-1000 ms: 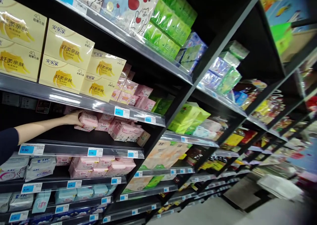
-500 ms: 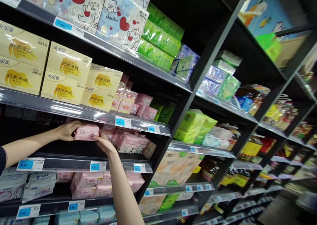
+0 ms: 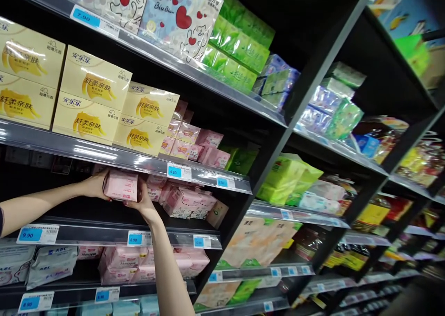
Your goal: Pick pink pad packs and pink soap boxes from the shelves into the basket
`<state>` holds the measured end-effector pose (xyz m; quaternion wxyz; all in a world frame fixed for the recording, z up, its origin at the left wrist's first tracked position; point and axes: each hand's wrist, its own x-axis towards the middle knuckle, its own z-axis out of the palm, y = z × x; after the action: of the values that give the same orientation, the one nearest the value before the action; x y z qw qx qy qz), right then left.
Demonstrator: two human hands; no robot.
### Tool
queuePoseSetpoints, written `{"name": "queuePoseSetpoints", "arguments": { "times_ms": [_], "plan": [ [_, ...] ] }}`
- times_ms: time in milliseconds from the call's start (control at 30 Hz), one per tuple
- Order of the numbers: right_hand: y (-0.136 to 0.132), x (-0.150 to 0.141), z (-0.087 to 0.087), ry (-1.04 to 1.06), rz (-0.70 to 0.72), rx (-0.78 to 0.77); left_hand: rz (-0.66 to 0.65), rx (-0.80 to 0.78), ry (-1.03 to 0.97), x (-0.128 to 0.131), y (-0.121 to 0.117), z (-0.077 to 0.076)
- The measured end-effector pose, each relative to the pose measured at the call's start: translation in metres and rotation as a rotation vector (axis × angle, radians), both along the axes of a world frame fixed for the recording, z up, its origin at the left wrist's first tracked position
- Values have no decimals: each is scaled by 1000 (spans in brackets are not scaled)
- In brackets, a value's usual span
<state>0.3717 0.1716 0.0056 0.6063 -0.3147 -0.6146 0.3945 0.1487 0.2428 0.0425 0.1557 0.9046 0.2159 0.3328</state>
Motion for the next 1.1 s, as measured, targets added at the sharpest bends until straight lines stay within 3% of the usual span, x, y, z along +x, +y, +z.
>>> {"name": "queuePoseSetpoints", "arguments": {
  "times_ms": [200, 633, 900, 1100],
  "plan": [
    [13, 4, -13, 49, -33, -87, 21, 55, -7, -1, -8, 4],
    [15, 3, -6, 23, -168, -55, 37, 62, 16, 1, -7, 3],
    [8, 3, 2, 78, -278, 45, -149, -385, -133, 8, -7, 12],
    [6, 6, 5, 38, -223, 73, -191, -681, -146, 14, -3, 7]
  ]
}}
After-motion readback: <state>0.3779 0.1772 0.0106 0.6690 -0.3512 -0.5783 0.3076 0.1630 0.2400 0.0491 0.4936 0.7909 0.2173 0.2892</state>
